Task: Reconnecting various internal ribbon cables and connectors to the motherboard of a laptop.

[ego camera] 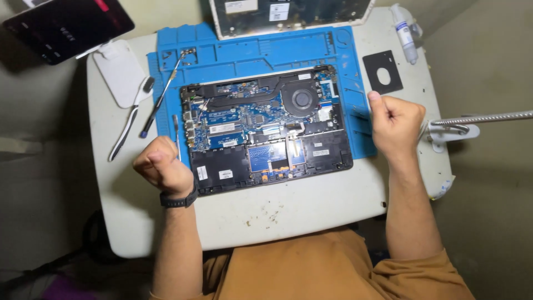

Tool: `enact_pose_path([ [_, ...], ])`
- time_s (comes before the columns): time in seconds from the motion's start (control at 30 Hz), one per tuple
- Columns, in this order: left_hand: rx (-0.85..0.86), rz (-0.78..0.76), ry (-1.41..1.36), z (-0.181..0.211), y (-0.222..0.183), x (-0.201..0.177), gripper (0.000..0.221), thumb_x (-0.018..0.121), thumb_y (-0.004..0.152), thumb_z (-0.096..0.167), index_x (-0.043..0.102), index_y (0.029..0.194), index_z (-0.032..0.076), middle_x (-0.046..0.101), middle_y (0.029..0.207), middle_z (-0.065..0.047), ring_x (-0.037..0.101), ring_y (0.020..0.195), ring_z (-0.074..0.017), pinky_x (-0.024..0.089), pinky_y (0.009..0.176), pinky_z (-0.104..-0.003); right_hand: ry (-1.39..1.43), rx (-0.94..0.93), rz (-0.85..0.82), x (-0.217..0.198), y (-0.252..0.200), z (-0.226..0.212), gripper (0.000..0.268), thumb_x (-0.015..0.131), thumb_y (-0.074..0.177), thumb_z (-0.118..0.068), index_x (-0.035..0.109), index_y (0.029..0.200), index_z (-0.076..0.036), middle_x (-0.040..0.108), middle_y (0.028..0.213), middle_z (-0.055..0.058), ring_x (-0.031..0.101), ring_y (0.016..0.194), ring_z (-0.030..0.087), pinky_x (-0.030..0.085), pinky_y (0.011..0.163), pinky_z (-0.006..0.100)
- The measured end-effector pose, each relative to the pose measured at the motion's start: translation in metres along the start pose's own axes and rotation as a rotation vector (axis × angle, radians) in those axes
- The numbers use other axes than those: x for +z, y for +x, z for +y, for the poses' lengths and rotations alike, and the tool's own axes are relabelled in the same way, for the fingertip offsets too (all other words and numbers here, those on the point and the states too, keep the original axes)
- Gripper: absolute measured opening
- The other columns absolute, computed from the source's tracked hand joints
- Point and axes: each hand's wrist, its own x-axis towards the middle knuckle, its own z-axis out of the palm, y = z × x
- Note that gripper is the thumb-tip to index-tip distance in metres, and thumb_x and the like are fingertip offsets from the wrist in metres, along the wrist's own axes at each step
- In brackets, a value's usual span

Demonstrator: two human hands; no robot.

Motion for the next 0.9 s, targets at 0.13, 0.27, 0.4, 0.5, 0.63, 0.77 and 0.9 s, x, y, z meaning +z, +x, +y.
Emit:
enact_pose_path([
  [0.13, 0.035, -0.097, 0.039, -0.001, -0.003, 0.006, 0.066, 0.043, 0.109, 0.044, 0.027, 0.053, 0.013, 0.019, 0.050, -0.002, 0.021, 0.042, -0.0143, 0.023, 0.046, -0.026, -0.026, -0.017, -0.041, -0.005, 0.015, -0.018, 0.063, 0.053, 0.118, -0.012, 0.041, 0.056, -0.012, 0.034, 0.042, 0.003, 0.030, 0.043, 0.022, 0.033, 0.051, 0.032],
  [0.27, 0.029, -0.170, 0.088, 0.004, 0.000, 0.015, 0.063, 0.047, 0.109, 0.037, 0.031, 0.054, 0.011, 0.024, 0.049, -0.002, 0.027, 0.042, -0.0156, 0.027, 0.046, -0.027, 0.037, -0.178, -0.272, -0.010, 0.028, -0.046, 0.013, 0.051, 0.106, 0.004, 0.063, 0.109, 0.000, 0.062, 0.087, 0.020, 0.060, 0.076, 0.038, 0.050, 0.072, 0.047],
  [0.4, 0.046, -0.289, 0.155, 0.009, 0.001, 0.022, 0.061, 0.057, 0.106, 0.033, 0.035, 0.052, 0.012, 0.029, 0.047, -0.002, 0.032, 0.041, -0.0169, 0.030, 0.044, -0.027, 0.035, -0.275, -0.458, -0.002, 0.023, -0.049, 0.023, 0.072, 0.088, 0.008, 0.068, 0.109, 0.003, 0.070, 0.113, 0.024, 0.067, 0.104, 0.045, 0.053, 0.088, 0.053],
  [0.5, 0.032, -0.400, 0.222, 0.015, -0.001, 0.031, 0.062, 0.062, 0.103, 0.035, 0.040, 0.051, 0.011, 0.033, 0.045, -0.002, 0.035, 0.039, -0.0177, 0.032, 0.043, -0.027, -0.063, -0.259, -0.379, 0.009, 0.014, -0.029, 0.007, 0.072, 0.095, -0.001, 0.073, 0.099, -0.006, 0.076, 0.101, 0.012, 0.068, 0.091, 0.033, 0.055, 0.083, 0.043],
  [0.63, 0.029, -0.461, 0.249, 0.022, 0.001, 0.043, 0.060, 0.066, 0.101, 0.030, 0.041, 0.051, 0.010, 0.034, 0.045, -0.003, 0.036, 0.039, -0.0199, 0.032, 0.043, -0.029, -0.059, -0.259, -0.363, 0.017, 0.009, -0.016, 0.003, 0.076, 0.094, -0.005, 0.076, 0.095, -0.008, 0.078, 0.099, 0.009, 0.069, 0.090, 0.029, 0.056, 0.083, 0.040],
  [0.77, 0.088, -0.652, 0.305, 0.044, 0.005, 0.077, 0.050, 0.071, 0.097, 0.026, 0.050, 0.055, 0.012, 0.043, 0.050, -0.003, 0.046, 0.044, -0.0236, 0.038, 0.047, -0.030, -0.109, -0.327, -0.337, 0.030, 0.004, 0.008, 0.003, 0.074, 0.098, -0.016, 0.077, 0.097, -0.017, 0.076, 0.099, -0.001, 0.067, 0.089, 0.020, 0.055, 0.085, 0.035],
  [0.9, 0.181, -0.893, 0.222, 0.062, -0.004, 0.124, 0.026, 0.075, 0.094, 0.016, 0.064, 0.073, 0.006, 0.063, 0.067, -0.012, 0.063, 0.064, -0.0311, 0.051, 0.058, -0.037, -0.093, -0.362, -0.327, 0.030, 0.004, 0.011, 0.005, 0.072, 0.101, -0.018, 0.075, 0.099, -0.016, 0.075, 0.098, -0.001, 0.066, 0.088, 0.021, 0.054, 0.085, 0.034],
])
